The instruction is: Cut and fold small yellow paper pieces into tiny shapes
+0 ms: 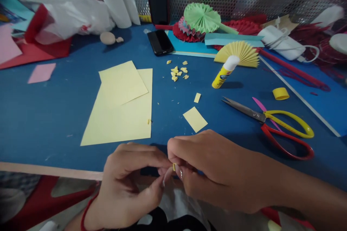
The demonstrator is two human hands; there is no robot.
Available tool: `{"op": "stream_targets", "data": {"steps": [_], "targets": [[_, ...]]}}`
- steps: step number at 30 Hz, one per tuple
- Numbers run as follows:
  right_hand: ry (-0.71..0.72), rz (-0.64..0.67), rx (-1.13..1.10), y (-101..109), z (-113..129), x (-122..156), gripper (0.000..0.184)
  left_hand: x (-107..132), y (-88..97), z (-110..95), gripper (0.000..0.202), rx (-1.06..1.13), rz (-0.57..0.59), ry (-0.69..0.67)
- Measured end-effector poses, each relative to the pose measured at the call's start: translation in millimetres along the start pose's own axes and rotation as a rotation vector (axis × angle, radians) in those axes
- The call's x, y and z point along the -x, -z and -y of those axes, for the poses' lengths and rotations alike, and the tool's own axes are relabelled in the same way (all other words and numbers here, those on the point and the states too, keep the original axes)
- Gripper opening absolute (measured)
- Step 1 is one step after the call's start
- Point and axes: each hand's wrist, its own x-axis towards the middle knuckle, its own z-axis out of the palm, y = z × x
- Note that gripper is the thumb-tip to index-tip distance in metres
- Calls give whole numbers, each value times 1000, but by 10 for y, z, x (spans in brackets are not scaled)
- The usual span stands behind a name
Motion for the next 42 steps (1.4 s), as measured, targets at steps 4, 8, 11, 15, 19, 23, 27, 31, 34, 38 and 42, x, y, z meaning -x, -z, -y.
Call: {"op": "stream_targets", "data": {"steps": [4,8,11,15,19,23,27,31,34,38,42], "targets": [[3,15,-52,-8,-11,-9,15,-11,-14,3,6,3,-7,-4],[-2,33,-56,-19,-20,-4,16,-13,-22,4,4,-4,-5,-1],[3,40,-52,-15,-15,11,17,-6,-22,3,4,2,-13,0],[-4,46,-47,-9,8,22,17,3,-19,-1,2,12,-9,4],[-13,34,-42,-14,25,11,18,-9,-22,-2,2,12,-15,2],[-26,40,-41,-29,15,6,18,-25,-31,-3,3,9,-23,7],[-26,24,-25,-38,3,13,19,-22,-42,-6,7,-24,-42,-8],[-26,9,-54,-28,-3,7,17,-10,-43,-6,7,-14,-60,-23],[-12,-114,-51,-43,-14,-11,19,4,-35,6,8,17,-92,-36],[127,-414,92,-122,-50,-33,19,29,-41,42,9,-106,-185,-102],[308,-513,239,-241,-106,-21,16,44,-63,74,12,-292,-233,-229]]}}
